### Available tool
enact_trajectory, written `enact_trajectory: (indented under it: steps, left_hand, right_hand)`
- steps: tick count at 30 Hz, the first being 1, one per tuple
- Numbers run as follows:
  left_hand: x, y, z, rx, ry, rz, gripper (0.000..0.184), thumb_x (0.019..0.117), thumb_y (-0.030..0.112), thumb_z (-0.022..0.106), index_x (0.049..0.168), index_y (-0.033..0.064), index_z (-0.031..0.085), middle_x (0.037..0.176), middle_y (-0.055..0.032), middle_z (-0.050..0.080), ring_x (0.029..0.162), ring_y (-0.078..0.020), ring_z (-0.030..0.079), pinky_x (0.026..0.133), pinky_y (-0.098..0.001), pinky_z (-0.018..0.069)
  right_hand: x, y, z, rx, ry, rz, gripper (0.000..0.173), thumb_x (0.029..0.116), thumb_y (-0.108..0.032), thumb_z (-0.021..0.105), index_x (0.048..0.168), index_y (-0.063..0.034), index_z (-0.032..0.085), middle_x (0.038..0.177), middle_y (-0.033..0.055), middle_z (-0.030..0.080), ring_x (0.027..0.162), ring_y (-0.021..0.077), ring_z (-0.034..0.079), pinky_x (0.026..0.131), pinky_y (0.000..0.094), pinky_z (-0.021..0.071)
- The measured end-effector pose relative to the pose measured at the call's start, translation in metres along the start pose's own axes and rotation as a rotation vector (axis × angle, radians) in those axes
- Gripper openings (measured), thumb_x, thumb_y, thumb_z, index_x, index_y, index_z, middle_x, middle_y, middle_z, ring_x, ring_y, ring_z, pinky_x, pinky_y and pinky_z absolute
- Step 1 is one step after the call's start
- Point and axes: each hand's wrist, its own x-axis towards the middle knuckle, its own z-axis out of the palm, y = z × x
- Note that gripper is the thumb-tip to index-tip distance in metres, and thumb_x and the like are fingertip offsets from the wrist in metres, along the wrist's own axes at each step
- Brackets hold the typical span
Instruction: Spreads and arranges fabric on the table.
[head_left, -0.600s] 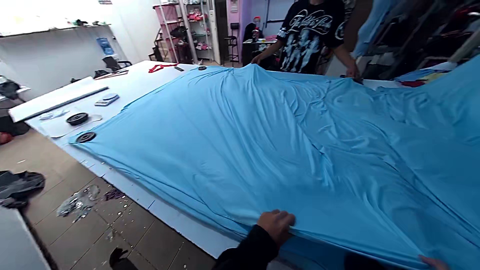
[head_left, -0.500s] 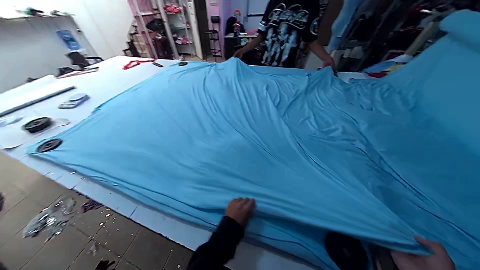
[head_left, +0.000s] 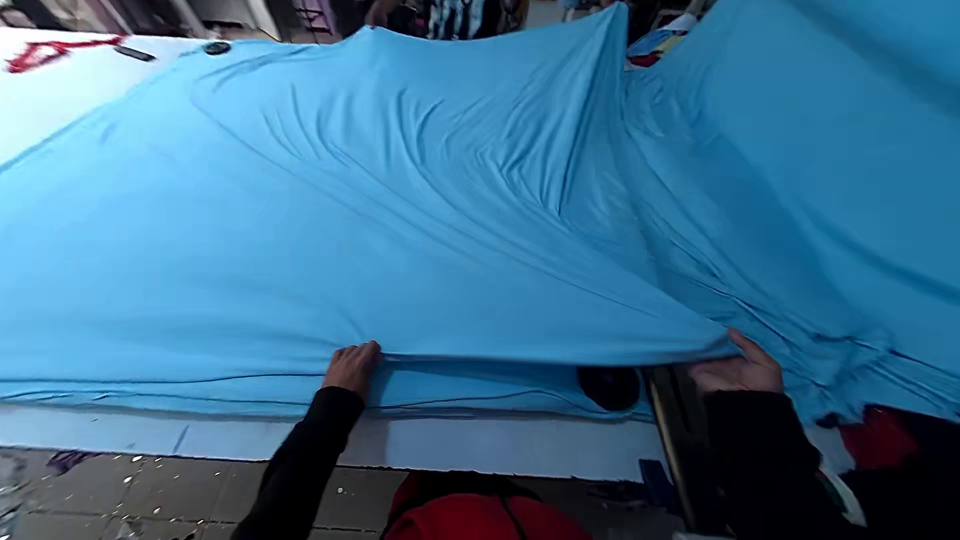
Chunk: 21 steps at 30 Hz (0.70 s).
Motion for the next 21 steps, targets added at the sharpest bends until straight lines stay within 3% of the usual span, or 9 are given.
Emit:
enact_trajectory:
  steps: [2, 4, 6, 9, 11, 13, 16, 18, 21]
  left_hand:
    - [0.001, -0.005, 0.002, -0.106, 0.039, -0.016, 0.028, 0.1090, 0.015, 0.049, 0.123, -0.0026, 0.065, 0.112, -0.0231, 0.072, 0.112, -0.0413, 0.068, 0.107, -0.0579, 0.0466]
    - [0.001, -0.007, -0.008, -0.165, 0.019, -0.114, 0.031, 0.1108, 0.022, 0.046, 0.129, 0.0004, 0.061, 0.105, -0.0284, 0.071, 0.103, -0.0496, 0.069, 0.093, -0.0663, 0.0511]
    - [0.004, -0.015, -0.026, -0.164, 0.029, -0.079, 0.033, 0.1073, 0.029, 0.056, 0.124, 0.0009, 0.064, 0.095, -0.0296, 0.072, 0.093, -0.0526, 0.070, 0.083, -0.0709, 0.0518]
    - [0.004, -0.025, -0.069, -0.095, 0.094, 0.109, 0.041, 0.0840, 0.032, 0.087, 0.103, -0.0005, 0.071, 0.079, -0.0231, 0.070, 0.076, -0.0449, 0.070, 0.072, -0.0679, 0.0534]
    - [-0.004, -0.031, -0.101, -0.001, 0.188, 0.230, 0.038, 0.0705, 0.025, 0.097, 0.088, 0.0043, 0.071, 0.071, -0.0143, 0.068, 0.066, -0.0365, 0.068, 0.060, -0.0613, 0.0527]
    - [-0.021, -0.036, -0.128, 0.044, 0.262, 0.283, 0.023, 0.0711, 0.004, 0.089, 0.085, 0.0042, 0.070, 0.075, -0.0144, 0.069, 0.069, -0.0381, 0.069, 0.059, -0.0622, 0.0524]
    - [-0.059, -0.021, -0.151, 0.010, 0.209, 0.235, 0.016, 0.0771, -0.016, 0.071, 0.090, -0.0059, 0.070, 0.087, -0.0255, 0.070, 0.080, -0.0470, 0.070, 0.068, -0.0655, 0.0523]
    - [-0.076, -0.029, -0.125, 0.016, 0.170, 0.239, 0.020, 0.0743, -0.014, 0.070, 0.090, -0.0018, 0.071, 0.087, -0.0208, 0.069, 0.079, -0.0432, 0.070, 0.063, -0.0623, 0.0532]
    - [-0.085, -0.051, -0.049, 0.029, 0.191, 0.291, 0.020, 0.0736, 0.003, 0.073, 0.092, 0.0088, 0.075, 0.091, -0.0139, 0.071, 0.082, -0.0389, 0.072, 0.059, -0.0615, 0.0558]
  right_hand:
    - [0.009, -0.006, -0.004, 0.023, 0.082, -0.018, 0.017, 0.0982, -0.021, 0.055, 0.114, -0.0170, 0.051, 0.105, 0.0008, 0.061, 0.100, 0.0146, 0.064, 0.089, 0.0401, 0.0552]
    - [0.009, -0.011, -0.002, 0.008, 0.141, -0.019, 0.017, 0.0977, -0.019, 0.056, 0.113, -0.0160, 0.051, 0.104, 0.0018, 0.060, 0.097, 0.0153, 0.063, 0.087, 0.0399, 0.0544]
    - [0.013, -0.015, -0.004, 0.000, 0.173, -0.009, 0.021, 0.0970, -0.020, 0.057, 0.117, -0.0152, 0.052, 0.108, 0.0031, 0.060, 0.100, 0.0166, 0.063, 0.087, 0.0403, 0.0543]
    - [0.019, -0.029, -0.012, 0.025, 0.177, -0.026, 0.038, 0.0972, -0.020, 0.061, 0.133, -0.0124, 0.049, 0.125, 0.0069, 0.060, 0.116, 0.0193, 0.062, 0.097, 0.0436, 0.0533]
    - [0.019, -0.045, -0.014, 0.028, 0.184, -0.075, 0.040, 0.0961, -0.019, 0.063, 0.134, -0.0123, 0.050, 0.126, 0.0075, 0.061, 0.116, 0.0201, 0.063, 0.098, 0.0447, 0.0542]
    - [0.013, -0.064, -0.020, 0.049, 0.139, -0.154, 0.036, 0.0955, -0.015, 0.063, 0.130, -0.0118, 0.053, 0.121, 0.0082, 0.065, 0.114, 0.0208, 0.065, 0.097, 0.0454, 0.0555]
    - [-0.010, -0.087, -0.030, 0.000, 0.107, -0.246, 0.029, 0.0962, -0.010, 0.060, 0.125, -0.0116, 0.055, 0.116, 0.0067, 0.066, 0.110, 0.0190, 0.065, 0.094, 0.0437, 0.0559]
    - [-0.015, -0.088, -0.051, -0.123, 0.206, -0.221, 0.030, 0.0942, -0.008, 0.061, 0.123, -0.0110, 0.056, 0.114, 0.0061, 0.065, 0.104, 0.0171, 0.066, 0.088, 0.0408, 0.0573]
    - [0.009, -0.072, -0.098, -0.341, 0.441, -0.078, 0.042, 0.0959, -0.009, 0.060, 0.136, -0.0058, 0.049, 0.121, 0.0132, 0.059, 0.102, 0.0205, 0.062, 0.084, 0.0389, 0.0557]
